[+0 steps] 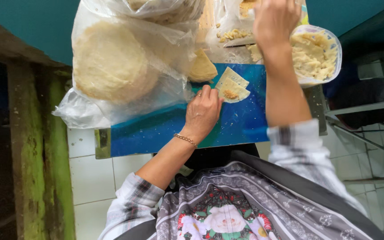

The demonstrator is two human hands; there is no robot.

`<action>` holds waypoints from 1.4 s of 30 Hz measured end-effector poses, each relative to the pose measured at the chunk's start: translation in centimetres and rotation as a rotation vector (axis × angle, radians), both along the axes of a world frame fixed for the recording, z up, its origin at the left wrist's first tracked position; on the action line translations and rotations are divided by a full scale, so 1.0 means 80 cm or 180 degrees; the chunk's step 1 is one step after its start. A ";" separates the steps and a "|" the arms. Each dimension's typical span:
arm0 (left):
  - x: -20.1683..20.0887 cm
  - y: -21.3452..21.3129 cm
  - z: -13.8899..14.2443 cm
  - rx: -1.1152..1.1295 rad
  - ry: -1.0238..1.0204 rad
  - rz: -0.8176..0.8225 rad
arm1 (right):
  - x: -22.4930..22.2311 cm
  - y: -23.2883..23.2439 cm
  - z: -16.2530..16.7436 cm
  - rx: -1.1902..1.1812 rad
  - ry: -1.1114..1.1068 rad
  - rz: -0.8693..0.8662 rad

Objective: The person folds triangular dough wrappers into stuffed pastries. They take a triangular wrapper, place filling from a container onto it, fold the wrapper over into a triangle, press the edges closed, and set the finished pastry on the table, repeating the cycle.

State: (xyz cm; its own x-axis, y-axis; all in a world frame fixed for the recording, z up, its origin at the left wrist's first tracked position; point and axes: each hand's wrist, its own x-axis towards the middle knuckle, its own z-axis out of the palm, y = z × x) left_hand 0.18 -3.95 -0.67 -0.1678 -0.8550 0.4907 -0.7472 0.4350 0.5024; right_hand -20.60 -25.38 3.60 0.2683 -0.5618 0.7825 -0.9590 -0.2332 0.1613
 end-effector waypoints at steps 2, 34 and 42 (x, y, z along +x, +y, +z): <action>-0.005 -0.001 -0.001 0.0156 -0.0010 0.0083 | -0.009 0.116 0.008 0.1072 -0.0474 0.0328; -0.032 0.016 0.001 -0.0242 -0.0226 -0.0136 | 0.013 0.288 -0.021 0.1812 -0.1386 0.1325; -0.014 -0.003 -0.009 0.0187 0.0315 -0.0467 | 0.023 0.281 -0.035 0.1570 -0.0838 0.1234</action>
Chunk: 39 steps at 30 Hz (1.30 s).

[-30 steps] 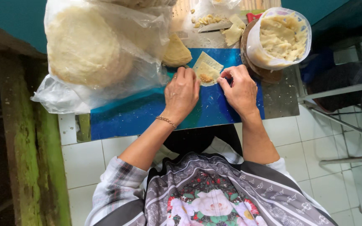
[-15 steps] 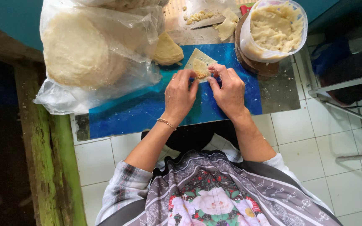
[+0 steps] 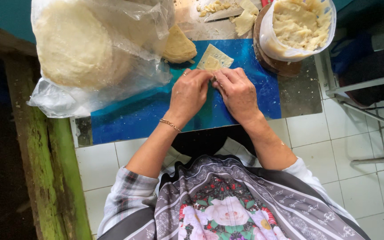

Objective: The person folds triangular dough wrappers into stuffed pastries. They take a triangular wrapper, place filling from a container onto it, fold the wrapper over into a triangle, press the edges closed, and set the finished pastry on the table, repeating the cycle.

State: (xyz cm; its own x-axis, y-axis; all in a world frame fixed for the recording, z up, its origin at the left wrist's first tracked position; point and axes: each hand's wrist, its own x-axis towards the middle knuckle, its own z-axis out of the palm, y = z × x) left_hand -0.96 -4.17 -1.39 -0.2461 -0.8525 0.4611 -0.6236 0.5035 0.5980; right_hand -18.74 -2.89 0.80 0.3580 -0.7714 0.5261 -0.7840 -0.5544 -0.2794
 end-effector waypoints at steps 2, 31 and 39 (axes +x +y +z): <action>0.003 -0.003 -0.001 -0.0183 -0.0168 0.0177 | 0.004 -0.008 -0.008 -0.0084 0.0117 -0.0059; 0.000 0.093 0.029 -0.0149 0.0020 -0.0273 | -0.023 0.054 0.033 0.1385 -0.0517 0.0284; -0.008 0.086 0.032 0.0089 0.0250 -0.0104 | -0.014 0.090 0.024 0.0405 -0.0176 0.0109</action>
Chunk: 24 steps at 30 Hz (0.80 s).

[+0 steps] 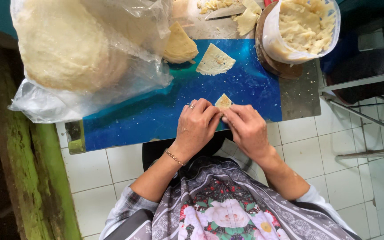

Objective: The person folds triangular dough wrappers into stuffed pastries. They take a triangular wrapper, place filling from a container onto it, fold the wrapper over into a triangle, press the edges closed, and set the finished pastry on the table, repeating the cycle.

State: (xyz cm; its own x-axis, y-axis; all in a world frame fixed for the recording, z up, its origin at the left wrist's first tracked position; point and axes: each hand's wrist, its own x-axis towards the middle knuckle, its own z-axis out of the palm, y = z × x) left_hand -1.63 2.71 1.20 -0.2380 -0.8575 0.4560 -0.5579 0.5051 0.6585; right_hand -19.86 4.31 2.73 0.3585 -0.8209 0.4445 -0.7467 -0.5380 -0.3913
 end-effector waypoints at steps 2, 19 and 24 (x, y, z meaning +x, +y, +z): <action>-0.002 -0.003 -0.002 0.0155 0.0023 0.0048 | 0.004 0.009 -0.005 -0.0221 0.0202 -0.0042; -0.001 0.006 -0.008 -0.0472 -0.0854 -0.0146 | -0.022 -0.035 -0.001 0.0432 -0.0406 -0.0036; -0.003 0.005 -0.006 -0.0457 -0.0800 -0.0101 | -0.030 -0.037 -0.002 -0.0258 0.0665 0.0006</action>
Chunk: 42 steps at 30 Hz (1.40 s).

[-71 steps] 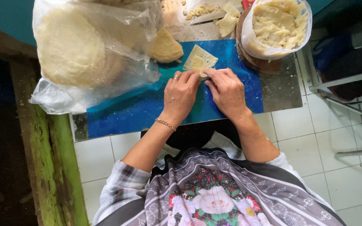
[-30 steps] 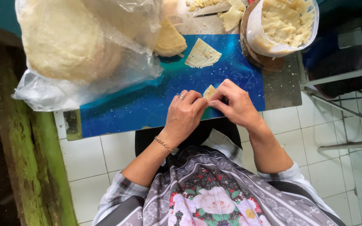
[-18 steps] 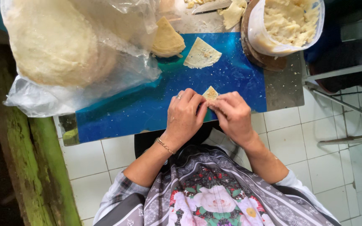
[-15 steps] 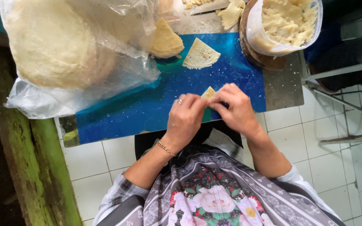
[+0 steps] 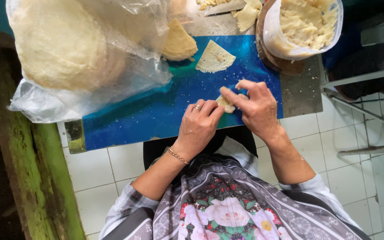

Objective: The person folds triangular dough wrappers into stuffed pastries. They take a triangular wrapper, place filling from a container onto it, fold the wrapper over into a triangle, press the edges closed, and set the finished pastry on the table, repeating the cycle.

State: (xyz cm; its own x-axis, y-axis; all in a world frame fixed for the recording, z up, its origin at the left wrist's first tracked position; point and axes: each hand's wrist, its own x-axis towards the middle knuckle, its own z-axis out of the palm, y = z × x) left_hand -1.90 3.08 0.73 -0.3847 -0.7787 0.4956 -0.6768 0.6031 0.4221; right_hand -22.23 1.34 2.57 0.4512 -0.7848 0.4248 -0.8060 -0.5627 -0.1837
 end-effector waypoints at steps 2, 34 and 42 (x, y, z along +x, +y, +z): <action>0.000 -0.002 0.000 -0.0054 0.0106 0.0011 | -0.003 -0.002 -0.002 -0.0368 0.0486 0.0284; 0.002 -0.005 0.003 0.0030 0.0327 -0.0067 | -0.092 -0.076 0.067 -0.0574 -0.0014 -0.0730; 0.000 -0.006 0.003 0.0070 0.0284 -0.0018 | -0.009 -0.009 0.016 -0.0497 0.0776 0.0319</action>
